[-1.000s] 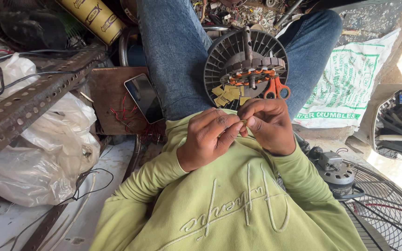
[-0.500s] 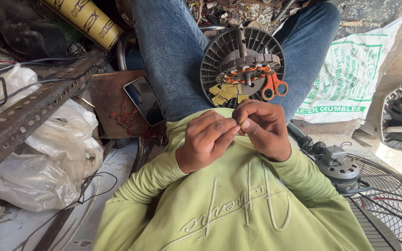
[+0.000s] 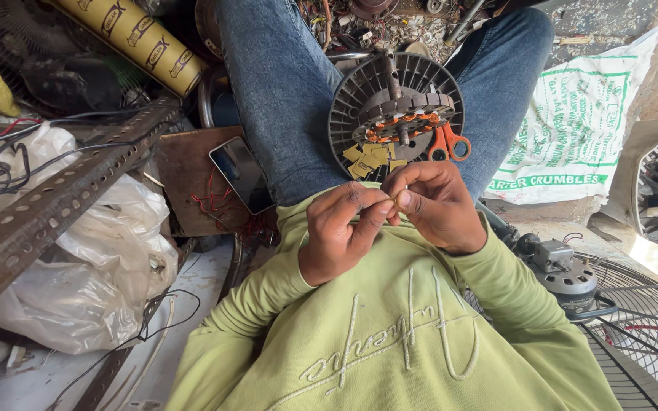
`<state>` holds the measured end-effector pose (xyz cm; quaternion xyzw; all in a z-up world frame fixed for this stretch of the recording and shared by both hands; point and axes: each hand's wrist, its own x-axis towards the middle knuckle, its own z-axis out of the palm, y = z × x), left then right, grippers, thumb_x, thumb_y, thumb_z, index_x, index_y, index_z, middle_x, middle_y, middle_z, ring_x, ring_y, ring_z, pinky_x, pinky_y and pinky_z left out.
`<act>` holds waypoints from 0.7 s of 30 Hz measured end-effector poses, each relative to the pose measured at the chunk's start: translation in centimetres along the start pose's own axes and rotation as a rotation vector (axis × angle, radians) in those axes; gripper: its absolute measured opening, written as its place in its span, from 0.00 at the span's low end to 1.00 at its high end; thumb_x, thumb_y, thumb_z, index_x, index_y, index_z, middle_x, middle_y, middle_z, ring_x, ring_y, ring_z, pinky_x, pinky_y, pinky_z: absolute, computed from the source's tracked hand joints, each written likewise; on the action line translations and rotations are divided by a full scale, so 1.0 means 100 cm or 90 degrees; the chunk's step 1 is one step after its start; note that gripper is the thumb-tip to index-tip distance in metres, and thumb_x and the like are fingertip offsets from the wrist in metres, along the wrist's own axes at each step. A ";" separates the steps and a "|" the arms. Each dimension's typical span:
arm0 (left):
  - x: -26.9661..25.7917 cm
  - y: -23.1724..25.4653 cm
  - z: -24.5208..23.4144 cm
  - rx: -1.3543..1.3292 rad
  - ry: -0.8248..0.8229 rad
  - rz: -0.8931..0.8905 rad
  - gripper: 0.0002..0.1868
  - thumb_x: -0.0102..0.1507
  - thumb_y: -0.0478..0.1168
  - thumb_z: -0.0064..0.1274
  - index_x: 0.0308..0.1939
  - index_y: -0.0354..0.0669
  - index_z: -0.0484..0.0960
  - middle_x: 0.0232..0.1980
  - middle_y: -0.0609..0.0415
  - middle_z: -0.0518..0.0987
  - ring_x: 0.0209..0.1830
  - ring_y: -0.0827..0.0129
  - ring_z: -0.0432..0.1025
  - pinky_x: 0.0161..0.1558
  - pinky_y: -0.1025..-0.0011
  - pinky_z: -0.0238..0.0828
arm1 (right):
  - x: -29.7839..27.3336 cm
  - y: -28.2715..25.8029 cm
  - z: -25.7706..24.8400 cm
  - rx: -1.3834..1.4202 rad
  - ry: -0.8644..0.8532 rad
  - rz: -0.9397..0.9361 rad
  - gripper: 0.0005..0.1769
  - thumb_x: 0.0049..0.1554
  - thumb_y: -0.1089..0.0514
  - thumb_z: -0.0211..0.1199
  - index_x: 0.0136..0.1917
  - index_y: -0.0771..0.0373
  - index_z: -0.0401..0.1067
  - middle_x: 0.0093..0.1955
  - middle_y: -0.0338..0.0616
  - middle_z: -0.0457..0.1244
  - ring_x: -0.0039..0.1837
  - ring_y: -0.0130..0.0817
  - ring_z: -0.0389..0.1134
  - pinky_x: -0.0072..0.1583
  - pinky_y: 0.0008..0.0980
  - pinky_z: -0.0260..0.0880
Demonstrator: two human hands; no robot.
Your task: The person cuts small strips of yellow insulation paper and inserts them between the copper coils and the metal core of a fan motor by hand.
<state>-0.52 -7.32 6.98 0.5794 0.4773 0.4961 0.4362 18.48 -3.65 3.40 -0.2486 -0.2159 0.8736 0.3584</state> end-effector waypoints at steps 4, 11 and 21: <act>-0.001 0.001 0.001 0.052 0.016 0.005 0.03 0.71 0.32 0.55 0.45 0.34 0.79 0.38 0.51 0.79 0.34 0.69 0.79 0.36 0.73 0.76 | -0.003 0.004 0.009 -0.121 0.027 -0.058 0.09 0.66 0.61 0.63 0.49 0.72 0.72 0.48 0.46 0.66 0.47 0.28 0.66 0.49 0.28 0.68; -0.005 -0.007 0.002 0.065 0.040 0.013 0.02 0.70 0.31 0.55 0.45 0.34 0.79 0.39 0.50 0.80 0.36 0.65 0.79 0.40 0.71 0.76 | -0.001 0.016 0.023 -0.230 0.082 -0.119 0.12 0.70 0.55 0.58 0.51 0.67 0.67 0.48 0.38 0.60 0.47 0.22 0.58 0.49 0.23 0.60; 0.008 -0.011 0.002 0.069 0.033 0.040 0.05 0.72 0.35 0.52 0.43 0.36 0.75 0.38 0.50 0.76 0.36 0.62 0.73 0.38 0.66 0.69 | 0.004 0.009 0.038 -0.697 0.148 -0.297 0.06 0.67 0.63 0.52 0.48 0.66 0.61 0.44 0.45 0.58 0.44 0.37 0.61 0.49 0.32 0.62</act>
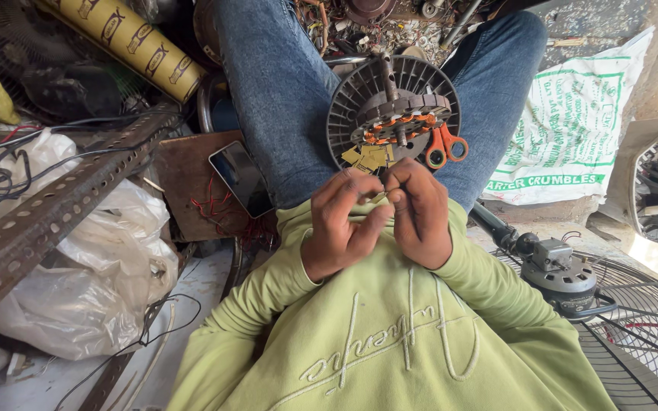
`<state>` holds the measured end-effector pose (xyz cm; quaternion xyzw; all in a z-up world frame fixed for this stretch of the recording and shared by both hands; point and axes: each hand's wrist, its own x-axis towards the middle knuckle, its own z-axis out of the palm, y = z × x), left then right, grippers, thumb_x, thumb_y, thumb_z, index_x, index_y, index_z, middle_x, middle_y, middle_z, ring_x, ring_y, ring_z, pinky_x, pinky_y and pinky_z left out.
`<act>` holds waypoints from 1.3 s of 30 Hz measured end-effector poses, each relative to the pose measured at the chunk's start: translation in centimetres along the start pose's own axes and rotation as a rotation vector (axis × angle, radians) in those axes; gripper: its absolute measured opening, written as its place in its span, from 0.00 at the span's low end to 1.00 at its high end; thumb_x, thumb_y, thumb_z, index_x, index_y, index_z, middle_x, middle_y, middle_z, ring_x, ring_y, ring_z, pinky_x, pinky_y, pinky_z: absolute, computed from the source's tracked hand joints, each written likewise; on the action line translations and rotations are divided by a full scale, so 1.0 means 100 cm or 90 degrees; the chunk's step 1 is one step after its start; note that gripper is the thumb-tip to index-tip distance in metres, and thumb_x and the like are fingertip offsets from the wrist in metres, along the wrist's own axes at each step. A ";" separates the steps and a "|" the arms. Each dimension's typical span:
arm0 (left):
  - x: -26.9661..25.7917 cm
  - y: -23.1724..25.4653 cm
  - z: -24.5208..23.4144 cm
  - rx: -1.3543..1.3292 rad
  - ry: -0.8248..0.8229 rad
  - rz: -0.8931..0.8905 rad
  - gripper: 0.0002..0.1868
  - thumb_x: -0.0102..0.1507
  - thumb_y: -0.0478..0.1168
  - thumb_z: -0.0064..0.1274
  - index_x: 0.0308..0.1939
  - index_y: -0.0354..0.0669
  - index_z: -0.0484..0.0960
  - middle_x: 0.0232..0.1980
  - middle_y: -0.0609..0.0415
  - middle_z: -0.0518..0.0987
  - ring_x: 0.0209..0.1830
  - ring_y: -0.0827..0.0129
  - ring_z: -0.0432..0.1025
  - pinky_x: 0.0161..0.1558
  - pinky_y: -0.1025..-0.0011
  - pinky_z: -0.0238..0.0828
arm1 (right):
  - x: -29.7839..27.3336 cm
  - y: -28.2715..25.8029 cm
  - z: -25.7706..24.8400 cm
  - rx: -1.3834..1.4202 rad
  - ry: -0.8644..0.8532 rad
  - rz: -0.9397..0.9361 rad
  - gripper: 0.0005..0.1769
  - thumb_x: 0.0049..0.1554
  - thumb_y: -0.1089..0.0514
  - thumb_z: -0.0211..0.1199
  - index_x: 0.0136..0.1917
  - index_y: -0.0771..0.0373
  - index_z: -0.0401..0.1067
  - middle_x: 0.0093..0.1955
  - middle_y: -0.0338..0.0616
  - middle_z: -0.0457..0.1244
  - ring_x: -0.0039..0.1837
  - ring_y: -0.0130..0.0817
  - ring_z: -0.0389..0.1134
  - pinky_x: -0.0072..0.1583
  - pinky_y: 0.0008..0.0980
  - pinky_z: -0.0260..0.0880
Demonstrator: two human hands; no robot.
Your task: The person cuts small strips of yellow insulation paper and inserts them between the copper coils and the metal core of a fan motor by hand.
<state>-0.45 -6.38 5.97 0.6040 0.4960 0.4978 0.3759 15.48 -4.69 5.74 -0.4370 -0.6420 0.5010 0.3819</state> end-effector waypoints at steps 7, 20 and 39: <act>-0.003 -0.006 0.001 -0.066 -0.049 -0.083 0.06 0.72 0.34 0.44 0.41 0.36 0.72 0.36 0.50 0.70 0.29 0.67 0.64 0.34 0.69 0.61 | 0.003 0.004 -0.006 -0.122 -0.039 -0.109 0.04 0.63 0.70 0.57 0.48 0.68 0.62 0.42 0.50 0.56 0.43 0.46 0.60 0.46 0.39 0.60; -0.010 -0.017 0.018 -0.320 0.137 -0.169 0.07 0.75 0.34 0.43 0.45 0.33 0.73 0.43 0.55 0.72 0.36 0.77 0.66 0.39 0.76 0.65 | -0.005 0.022 0.012 0.345 0.072 0.117 0.07 0.63 0.68 0.64 0.55 0.72 0.70 0.55 0.45 0.64 0.50 0.27 0.67 0.53 0.27 0.69; -0.007 -0.012 -0.004 -0.126 -0.010 -0.134 0.04 0.70 0.32 0.53 0.43 0.34 0.75 0.38 0.52 0.75 0.36 0.69 0.70 0.40 0.72 0.67 | 0.004 0.028 -0.014 0.408 0.003 0.184 0.06 0.58 0.69 0.66 0.50 0.70 0.75 0.50 0.46 0.69 0.46 0.28 0.72 0.48 0.29 0.76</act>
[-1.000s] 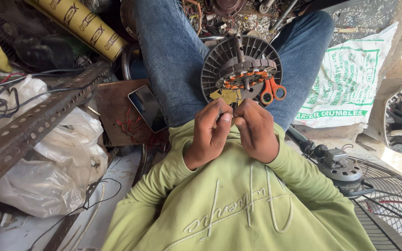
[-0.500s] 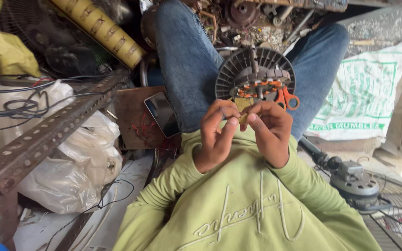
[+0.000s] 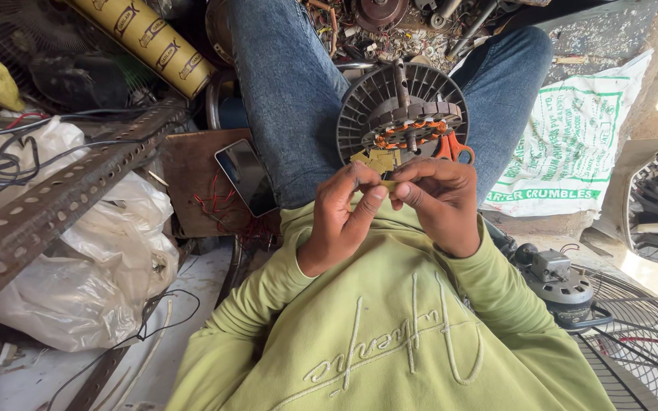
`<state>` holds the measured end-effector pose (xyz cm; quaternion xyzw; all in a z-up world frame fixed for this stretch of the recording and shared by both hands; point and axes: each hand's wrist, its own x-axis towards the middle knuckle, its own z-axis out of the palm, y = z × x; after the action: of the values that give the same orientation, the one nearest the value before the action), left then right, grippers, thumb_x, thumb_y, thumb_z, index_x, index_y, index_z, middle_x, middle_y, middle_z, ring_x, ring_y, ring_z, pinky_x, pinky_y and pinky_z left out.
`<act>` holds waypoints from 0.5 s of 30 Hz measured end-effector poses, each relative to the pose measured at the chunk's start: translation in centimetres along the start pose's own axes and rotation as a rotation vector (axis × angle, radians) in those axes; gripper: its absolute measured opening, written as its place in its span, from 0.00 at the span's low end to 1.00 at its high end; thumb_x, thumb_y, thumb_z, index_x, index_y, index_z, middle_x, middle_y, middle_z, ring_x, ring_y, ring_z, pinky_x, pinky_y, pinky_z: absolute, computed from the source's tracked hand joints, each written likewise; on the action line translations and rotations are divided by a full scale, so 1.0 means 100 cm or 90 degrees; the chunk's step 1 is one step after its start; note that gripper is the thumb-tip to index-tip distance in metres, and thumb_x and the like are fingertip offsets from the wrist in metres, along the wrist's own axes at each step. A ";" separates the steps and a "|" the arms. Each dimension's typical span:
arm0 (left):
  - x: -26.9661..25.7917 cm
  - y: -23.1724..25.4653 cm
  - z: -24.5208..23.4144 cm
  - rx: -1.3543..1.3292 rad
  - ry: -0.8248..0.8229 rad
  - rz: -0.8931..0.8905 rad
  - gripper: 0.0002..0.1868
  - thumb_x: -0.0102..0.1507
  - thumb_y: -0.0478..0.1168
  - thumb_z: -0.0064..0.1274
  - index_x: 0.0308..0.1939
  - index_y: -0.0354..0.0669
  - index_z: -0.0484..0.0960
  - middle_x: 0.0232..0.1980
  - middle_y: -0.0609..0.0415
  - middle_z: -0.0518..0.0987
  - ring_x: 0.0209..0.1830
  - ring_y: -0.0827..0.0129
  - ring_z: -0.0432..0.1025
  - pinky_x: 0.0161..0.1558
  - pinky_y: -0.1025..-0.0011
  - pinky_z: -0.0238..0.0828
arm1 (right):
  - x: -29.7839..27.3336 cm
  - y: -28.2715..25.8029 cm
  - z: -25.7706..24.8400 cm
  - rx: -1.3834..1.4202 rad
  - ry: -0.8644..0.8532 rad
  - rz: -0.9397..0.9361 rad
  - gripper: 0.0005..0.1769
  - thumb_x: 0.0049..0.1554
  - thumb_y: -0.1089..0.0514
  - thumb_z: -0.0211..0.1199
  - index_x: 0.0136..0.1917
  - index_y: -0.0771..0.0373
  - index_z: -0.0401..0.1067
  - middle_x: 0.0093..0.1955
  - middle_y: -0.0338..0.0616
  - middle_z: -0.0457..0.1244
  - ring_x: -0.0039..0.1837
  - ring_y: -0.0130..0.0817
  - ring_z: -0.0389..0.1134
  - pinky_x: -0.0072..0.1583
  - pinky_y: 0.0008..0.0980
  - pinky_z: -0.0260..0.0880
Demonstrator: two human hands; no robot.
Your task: The person cuts small strips of yellow insulation paper and inserts them between the copper coils and the metal core of a fan motor by hand.
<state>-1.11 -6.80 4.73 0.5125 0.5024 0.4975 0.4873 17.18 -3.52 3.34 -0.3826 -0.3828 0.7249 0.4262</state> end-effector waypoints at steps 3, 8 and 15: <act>0.001 0.005 -0.001 0.012 -0.015 0.024 0.04 0.70 0.33 0.52 0.46 0.34 0.75 0.40 0.51 0.76 0.38 0.69 0.72 0.43 0.71 0.70 | -0.002 0.000 -0.002 -0.033 0.020 0.005 0.04 0.61 0.70 0.67 0.50 0.72 0.76 0.47 0.47 0.68 0.45 0.28 0.69 0.46 0.27 0.72; 0.007 0.010 -0.002 0.065 -0.012 0.048 0.04 0.71 0.34 0.53 0.44 0.34 0.78 0.39 0.50 0.79 0.38 0.67 0.75 0.42 0.71 0.72 | -0.004 -0.003 -0.003 -0.048 0.000 0.028 0.06 0.60 0.68 0.68 0.50 0.73 0.76 0.50 0.49 0.68 0.46 0.30 0.68 0.48 0.28 0.70; 0.005 0.015 0.003 0.047 -0.005 0.038 0.05 0.71 0.35 0.55 0.42 0.36 0.78 0.35 0.53 0.80 0.33 0.70 0.78 0.38 0.73 0.74 | 0.003 0.008 -0.019 0.246 -0.108 0.117 0.08 0.61 0.64 0.69 0.51 0.72 0.77 0.47 0.52 0.69 0.46 0.35 0.70 0.49 0.31 0.71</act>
<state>-0.74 -6.34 6.26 0.5468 0.5030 0.4907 0.4553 18.47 -3.14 1.81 -0.2646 -0.2347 0.8500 0.3903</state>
